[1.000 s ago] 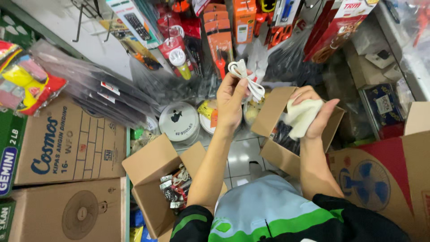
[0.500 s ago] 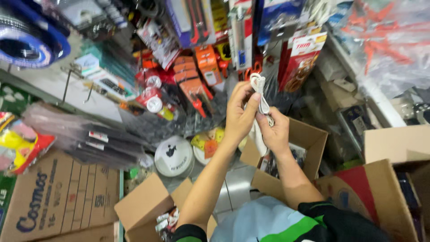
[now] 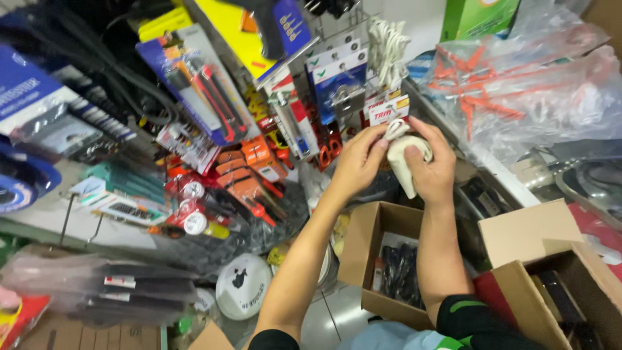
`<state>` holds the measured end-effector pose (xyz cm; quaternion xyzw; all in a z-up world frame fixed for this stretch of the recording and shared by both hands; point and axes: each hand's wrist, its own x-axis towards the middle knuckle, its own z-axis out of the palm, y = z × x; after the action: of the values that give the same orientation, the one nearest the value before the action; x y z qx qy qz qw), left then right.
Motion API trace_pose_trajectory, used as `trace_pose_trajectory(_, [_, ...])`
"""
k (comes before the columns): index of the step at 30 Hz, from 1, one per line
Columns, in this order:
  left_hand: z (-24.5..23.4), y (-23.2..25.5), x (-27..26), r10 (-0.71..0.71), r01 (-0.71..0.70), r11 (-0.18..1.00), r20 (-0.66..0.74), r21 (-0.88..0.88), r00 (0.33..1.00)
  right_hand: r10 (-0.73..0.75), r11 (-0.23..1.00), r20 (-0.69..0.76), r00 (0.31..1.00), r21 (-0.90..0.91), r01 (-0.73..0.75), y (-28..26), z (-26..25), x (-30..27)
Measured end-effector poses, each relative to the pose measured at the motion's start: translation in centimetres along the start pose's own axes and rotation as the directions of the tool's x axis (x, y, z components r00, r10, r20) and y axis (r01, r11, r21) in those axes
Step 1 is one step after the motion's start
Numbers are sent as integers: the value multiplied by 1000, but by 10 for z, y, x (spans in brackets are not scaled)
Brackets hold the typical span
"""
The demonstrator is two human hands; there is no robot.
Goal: The person wipes a white electrical plug and its attached cord with a white cloth. They repeatedly move the item between a cardboard box and a display shelf, cleaning it multiple times in a cluttered storage area.
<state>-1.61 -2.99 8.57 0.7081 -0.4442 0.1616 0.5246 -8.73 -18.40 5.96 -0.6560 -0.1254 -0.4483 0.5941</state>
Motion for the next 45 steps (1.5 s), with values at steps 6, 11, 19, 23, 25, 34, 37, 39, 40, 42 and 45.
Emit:
trace_pose_trajectory(6, [21, -1, 46, 13, -12, 997, 8, -80, 1000, 52, 993, -83, 995, -101, -60, 21, 3, 46])
trace_pose_trajectory(11, [37, -19, 84, -150, 151, 988, -55, 24, 987, 58, 998, -114, 992, -5, -59, 35, 4, 78])
trace_pose_trajectory(19, [55, -52, 128, 106, -79, 990, -245, 118, 964, -16, 993, -251, 968, -114, -13, 61, 19, 129])
trace_pose_trajectory(23, [57, -60, 138, 88, -58, 990, -250, 126, 964, -156, 950, -241, 958, -301, 79, 63, 24, 139])
trace_pose_trajectory(25, [58, -61, 141, 82, -52, 991, -260, 122, 962, -208, 931, -229, 951, -343, 121, 62, 25, 143])
trace_pose_trajectory(34, [65, -66, 147, 24, 15, 993, -321, 119, 947, -32, 972, -260, 965, -232, -30, 57, 27, 150])
trace_pose_trajectory(37, [69, -74, 148, -66, 103, 990, -332, 94, 941, -82, 946, -187, 979, -323, 17, 61, 25, 152])
trace_pose_trajectory(39, [71, -82, 149, -149, 180, 982, -332, 65, 932, -176, 904, -105, 979, -412, 118, 65, 22, 153])
trace_pose_trajectory(40, [72, -88, 150, -159, 186, 981, -352, 45, 922, -188, 895, -85, 979, -426, 135, 69, 23, 155])
trace_pose_trajectory(42, [73, -102, 152, -176, 195, 981, -392, 9, 903, -212, 875, -44, 976, -453, 169, 71, 28, 163])
trace_pose_trajectory(45, [79, -124, 155, -227, 268, 962, -402, 49, 887, -224, 870, -62, 973, -463, 171, 68, 38, 171])
